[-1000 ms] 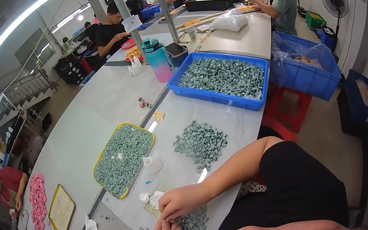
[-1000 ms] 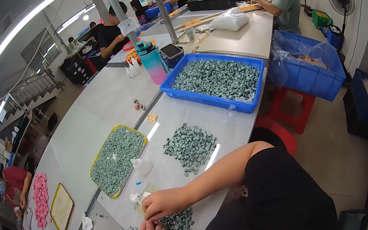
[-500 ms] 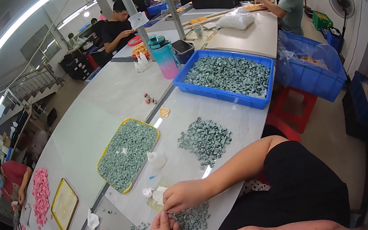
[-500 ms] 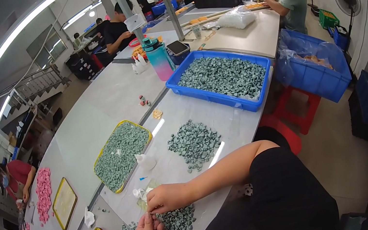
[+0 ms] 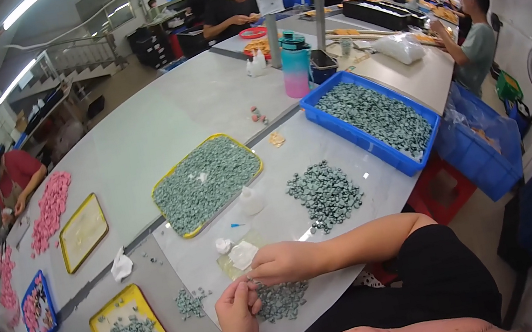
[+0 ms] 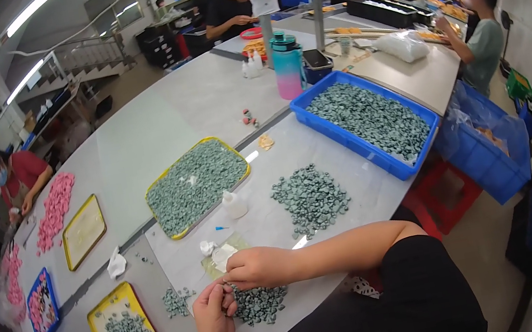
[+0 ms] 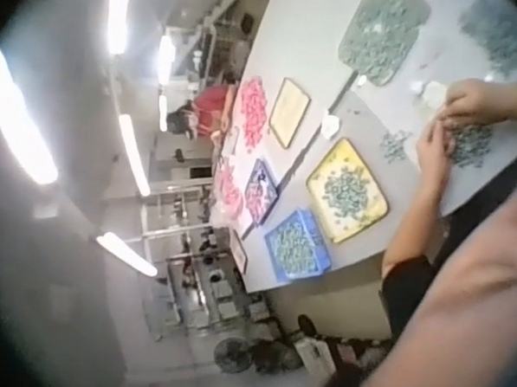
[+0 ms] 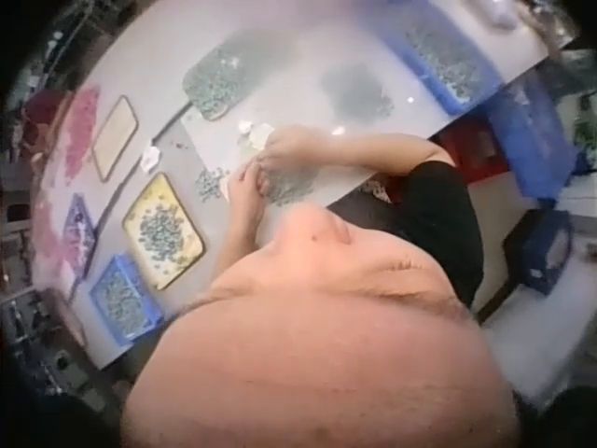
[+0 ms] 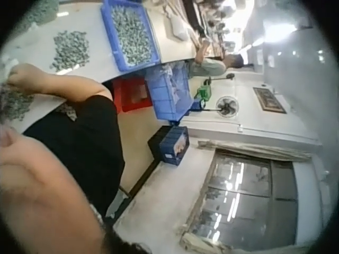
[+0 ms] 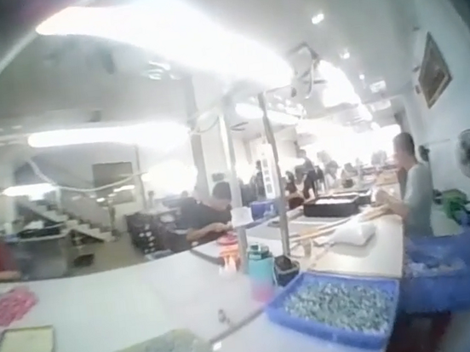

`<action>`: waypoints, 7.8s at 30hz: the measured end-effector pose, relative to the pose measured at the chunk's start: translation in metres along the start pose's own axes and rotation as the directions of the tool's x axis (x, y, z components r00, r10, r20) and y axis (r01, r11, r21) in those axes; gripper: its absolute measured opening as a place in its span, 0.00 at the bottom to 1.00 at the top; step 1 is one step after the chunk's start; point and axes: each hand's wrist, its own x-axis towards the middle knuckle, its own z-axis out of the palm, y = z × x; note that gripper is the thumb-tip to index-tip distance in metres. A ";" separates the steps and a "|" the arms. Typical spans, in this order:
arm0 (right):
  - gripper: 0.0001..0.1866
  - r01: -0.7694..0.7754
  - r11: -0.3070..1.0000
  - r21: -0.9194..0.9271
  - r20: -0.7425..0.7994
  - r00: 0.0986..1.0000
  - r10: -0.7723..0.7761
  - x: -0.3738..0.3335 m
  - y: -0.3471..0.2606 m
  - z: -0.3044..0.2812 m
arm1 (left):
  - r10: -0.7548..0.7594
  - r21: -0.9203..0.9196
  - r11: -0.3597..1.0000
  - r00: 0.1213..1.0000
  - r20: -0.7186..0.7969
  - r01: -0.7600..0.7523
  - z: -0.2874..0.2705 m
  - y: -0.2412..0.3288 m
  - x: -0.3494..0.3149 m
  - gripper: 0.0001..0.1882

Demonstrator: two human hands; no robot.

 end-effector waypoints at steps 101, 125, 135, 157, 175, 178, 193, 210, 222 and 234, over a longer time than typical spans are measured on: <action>0.06 -0.486 0.793 0.368 0.033 0.859 0.511 0.064 0.052 0.117 | -0.102 -0.294 0.946 0.987 0.126 0.135 -0.141 0.003 0.042 0.07; 0.05 -0.520 0.735 0.435 0.084 0.836 0.542 0.061 0.052 0.128 | -0.201 -0.286 0.930 0.971 0.131 0.231 -0.141 0.005 0.039 0.12; 0.06 -0.408 0.847 0.340 0.033 0.906 0.423 0.056 0.064 0.136 | -0.202 -0.266 0.937 0.973 0.116 0.226 -0.145 -0.007 0.046 0.10; 0.04 -0.598 0.357 0.718 0.251 0.700 0.668 0.051 0.090 0.170 | -0.208 -0.271 0.926 0.954 0.214 0.263 -0.176 -0.030 0.074 0.10; 0.12 -0.073 0.991 0.113 -0.215 0.972 0.096 0.052 0.086 0.186 | -0.209 -0.314 0.908 0.949 0.235 0.278 -0.187 -0.028 0.068 0.10; 0.12 -0.011 0.999 0.049 -0.216 0.976 0.021 0.053 0.085 0.188 | -0.200 -0.312 0.912 0.951 0.235 0.268 -0.189 -0.028 0.066 0.10; 0.11 0.099 0.992 0.085 -0.275 0.959 -0.072 0.060 0.077 0.195 | -0.197 -0.298 0.907 0.925 0.325 0.298 -0.195 -0.017 0.059 0.11; 0.08 -0.106 0.976 0.189 -0.220 0.964 0.148 0.054 0.081 0.203 | 0.126 0.262 0.954 0.989 0.083 -0.143 -0.198 -0.036 0.060 0.11; 0.10 -0.150 0.959 0.240 -0.146 0.971 0.188 0.044 0.103 0.189 | 0.130 0.338 0.928 0.987 0.100 -0.156 -0.186 -0.043 0.083 0.10; 0.07 -0.471 0.786 -0.400 0.393 0.687 0.611 0.023 0.144 0.071 | -0.303 0.116 0.950 0.947 0.106 0.291 -0.165 -0.034 0.094 0.07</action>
